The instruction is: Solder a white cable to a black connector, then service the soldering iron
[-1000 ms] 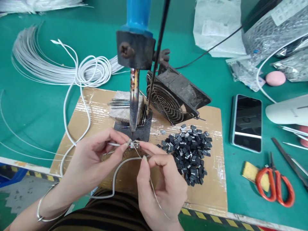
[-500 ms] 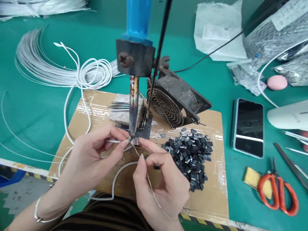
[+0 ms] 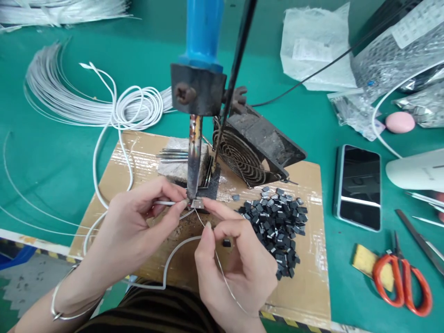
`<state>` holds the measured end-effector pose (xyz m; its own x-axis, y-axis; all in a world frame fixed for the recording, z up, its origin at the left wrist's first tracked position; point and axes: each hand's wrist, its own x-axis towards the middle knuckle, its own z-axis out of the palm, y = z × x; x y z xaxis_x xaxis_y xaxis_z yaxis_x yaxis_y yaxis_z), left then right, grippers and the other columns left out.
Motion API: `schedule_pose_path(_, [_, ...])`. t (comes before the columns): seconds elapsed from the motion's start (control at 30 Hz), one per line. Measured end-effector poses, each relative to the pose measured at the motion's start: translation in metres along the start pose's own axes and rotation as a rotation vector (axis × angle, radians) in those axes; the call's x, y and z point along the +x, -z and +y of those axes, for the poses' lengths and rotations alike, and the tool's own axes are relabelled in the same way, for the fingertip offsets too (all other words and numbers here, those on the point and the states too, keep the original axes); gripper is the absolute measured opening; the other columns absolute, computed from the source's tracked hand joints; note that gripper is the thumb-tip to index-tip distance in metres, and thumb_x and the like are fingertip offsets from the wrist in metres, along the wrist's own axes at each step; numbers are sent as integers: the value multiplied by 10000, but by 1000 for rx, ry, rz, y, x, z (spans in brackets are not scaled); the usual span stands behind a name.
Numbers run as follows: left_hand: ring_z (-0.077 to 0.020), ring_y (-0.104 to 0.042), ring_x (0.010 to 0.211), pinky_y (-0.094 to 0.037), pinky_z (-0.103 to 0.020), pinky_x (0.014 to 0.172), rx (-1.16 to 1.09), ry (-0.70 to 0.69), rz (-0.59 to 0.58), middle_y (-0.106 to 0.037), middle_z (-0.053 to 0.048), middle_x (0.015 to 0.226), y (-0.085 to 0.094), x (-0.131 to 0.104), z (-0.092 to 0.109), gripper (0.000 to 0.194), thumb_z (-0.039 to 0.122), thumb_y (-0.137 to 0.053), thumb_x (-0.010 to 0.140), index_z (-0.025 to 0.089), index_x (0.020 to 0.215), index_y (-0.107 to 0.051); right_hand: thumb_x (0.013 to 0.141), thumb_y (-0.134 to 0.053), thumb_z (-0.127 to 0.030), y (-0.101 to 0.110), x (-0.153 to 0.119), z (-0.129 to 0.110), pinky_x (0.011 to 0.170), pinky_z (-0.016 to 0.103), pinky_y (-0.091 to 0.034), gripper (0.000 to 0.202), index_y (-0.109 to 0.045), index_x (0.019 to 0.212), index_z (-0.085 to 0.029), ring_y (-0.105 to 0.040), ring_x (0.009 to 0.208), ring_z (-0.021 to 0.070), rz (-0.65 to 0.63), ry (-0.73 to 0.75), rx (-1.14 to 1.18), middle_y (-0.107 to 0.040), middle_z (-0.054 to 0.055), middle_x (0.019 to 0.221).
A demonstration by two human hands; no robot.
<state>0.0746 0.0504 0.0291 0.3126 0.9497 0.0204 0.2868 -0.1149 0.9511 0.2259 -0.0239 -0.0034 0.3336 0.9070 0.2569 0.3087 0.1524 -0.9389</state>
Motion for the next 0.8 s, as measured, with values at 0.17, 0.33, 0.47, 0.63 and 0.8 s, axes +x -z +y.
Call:
schedule_pose_path(0.17, [-182, -444, 601, -328, -318, 532, -16, -1, 0, -664, 36, 905, 0, 1, 1, 166, 130, -524, 984, 174, 902, -661, 946, -687, -38, 1, 1, 0, 1042, 341, -615, 184, -597, 905, -194, -758, 1179, 217, -13, 3, -11, -765, 74, 1292])
schedule_pose_path(0.33, [-178, -433, 590, -328, -319, 527, -12, -8, 7, -668, 29, 914, 1, 0, 3, 168, 132, -517, 980, 171, 898, -658, 943, -686, -24, 1, 2, -2, 1040, 326, -611, 194, -604, 900, -194, -754, 1187, 209, -12, 7, -11, -758, 54, 1308])
schedule_pose_path(0.47, [-179, -413, 587, -320, -320, 525, -17, -14, 17, -666, 23, 917, 0, 1, 4, 169, 133, -517, 989, 167, 902, -658, 938, -694, -30, 0, 3, -4, 1009, 315, -616, 189, -610, 889, -192, -763, 1161, 207, 12, 17, -10, -768, 49, 1280])
schedule_pose_path(0.63, [-178, -440, 596, -328, -322, 526, -21, -12, 16, -664, 22, 908, 0, 0, 3, 167, 133, -521, 985, 164, 905, -664, 934, -692, -39, -2, 5, -3, 1019, 367, -630, 179, -605, 879, -186, -767, 1152, 236, 13, 35, -9, -771, 84, 1267])
schedule_pose_path(0.8, [-186, -432, 589, -321, -332, 519, -22, 4, 21, -670, 18, 929, 1, -2, 2, 158, 154, -536, 994, 177, 906, -665, 936, -693, -37, -2, 4, -2, 1041, 365, -626, 183, -609, 885, -191, -764, 1162, 228, 14, 23, -3, -766, 68, 1286])
